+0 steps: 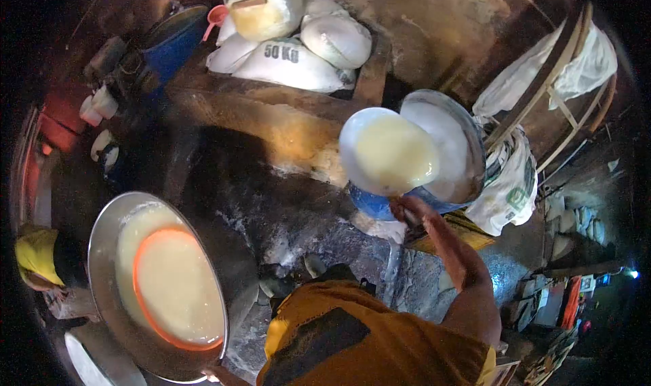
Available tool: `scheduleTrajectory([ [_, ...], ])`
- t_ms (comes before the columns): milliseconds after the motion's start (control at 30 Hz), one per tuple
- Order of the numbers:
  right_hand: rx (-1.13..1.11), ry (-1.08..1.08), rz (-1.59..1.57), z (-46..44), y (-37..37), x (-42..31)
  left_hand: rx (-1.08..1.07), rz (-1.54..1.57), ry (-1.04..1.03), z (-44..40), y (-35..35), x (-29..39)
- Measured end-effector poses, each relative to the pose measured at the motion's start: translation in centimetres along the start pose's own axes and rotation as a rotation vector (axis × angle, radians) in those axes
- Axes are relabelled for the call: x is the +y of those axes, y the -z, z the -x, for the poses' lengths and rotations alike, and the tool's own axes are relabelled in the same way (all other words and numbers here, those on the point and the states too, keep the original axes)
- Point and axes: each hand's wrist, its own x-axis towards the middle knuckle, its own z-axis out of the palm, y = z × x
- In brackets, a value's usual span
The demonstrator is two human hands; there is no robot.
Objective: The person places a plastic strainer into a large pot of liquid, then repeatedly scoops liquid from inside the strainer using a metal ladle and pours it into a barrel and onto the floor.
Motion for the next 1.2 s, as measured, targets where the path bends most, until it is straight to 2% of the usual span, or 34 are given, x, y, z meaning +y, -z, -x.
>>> scheduleTrajectory([
  [33,-0.043,-0.016,-0.313,0.3,1.1,-1.4,-0.003,-0.002,-0.011,0.1,0.1,0.1],
  [67,-0.254,-0.022,-0.547,0.0,1.9,-2.6,0.001,-0.003,-0.028,0.5,0.3,0.6],
  [133,-0.002,0.133,-0.671,-1.7,6.5,-3.1,0.002,-0.006,-0.039,0.7,0.6,0.9],
  [200,-0.028,0.183,-0.800,-2.8,7.1,-5.0,0.002,-0.009,-0.052,0.7,0.8,1.2],
  [267,-0.344,0.131,-0.927,-2.4,0.6,-9.6,0.001,-0.010,-0.061,0.7,1.1,1.4],
  [367,-0.385,0.072,-0.764,-3.2,-8.5,-12.0,-0.013,-0.010,-0.066,0.5,1.2,0.9],
  [400,-0.282,0.040,-0.652,-4.0,-11.6,-12.0,-0.022,-0.009,-0.062,0.4,1.1,0.4],
  [467,-0.267,-0.035,-0.252,-6.5,-17.5,-10.9,-0.038,-0.003,-0.053,0.2,1.0,-0.7],
  [567,-0.133,0.010,0.124,-10.2,-30.1,-5.9,-0.077,0.012,-0.022,0.7,1.1,-2.7],
  [667,-0.262,-0.070,0.246,-16.5,-39.2,1.8,-0.100,-0.052,0.040,1.2,1.4,-3.5],
  [700,-0.264,-0.072,0.280,-18.7,-41.8,4.6,-0.106,-0.202,-0.005,-1.1,-2.2,-4.7],
  [733,-0.234,-0.040,0.373,-20.2,-44.2,6.8,0.009,-0.194,0.188,-1.4,-5.4,-5.0],
  [767,-0.217,-0.020,0.455,-23.2,-46.3,9.9,0.144,0.266,0.307,-2.5,-8.6,-5.4],
  [800,-0.189,0.007,0.537,-25.6,-48.1,13.2,0.191,0.614,0.431,-1.6,-8.0,-5.4],
  [833,-0.133,0.086,0.624,-27.1,-50.2,15.7,0.290,0.958,0.553,-0.5,-6.7,-5.1],
  [867,-0.044,0.129,0.685,-29.4,-51.6,19.0,0.277,1.208,0.690,1.1,-1.8,-3.7],
  [933,0.151,0.621,1.304,-36.0,-49.4,26.4,0.329,1.548,0.589,1.1,-4.7,-4.1],
  [967,0.137,0.592,1.332,-37.4,-48.8,28.2,0.318,1.478,0.619,1.8,-2.4,-3.3],
  [1033,0.116,0.537,1.402,-38.8,-48.8,32.1,0.327,1.497,0.621,1.7,-2.2,-3.2],
  [1133,0.089,0.137,1.432,-36.3,-49.6,36.8,0.316,1.536,0.611,1.4,-0.9,-3.1],
  [1200,-0.076,-0.265,1.235,-34.2,-49.3,38.5,0.335,1.591,0.619,1.5,-0.8,-3.0],
])
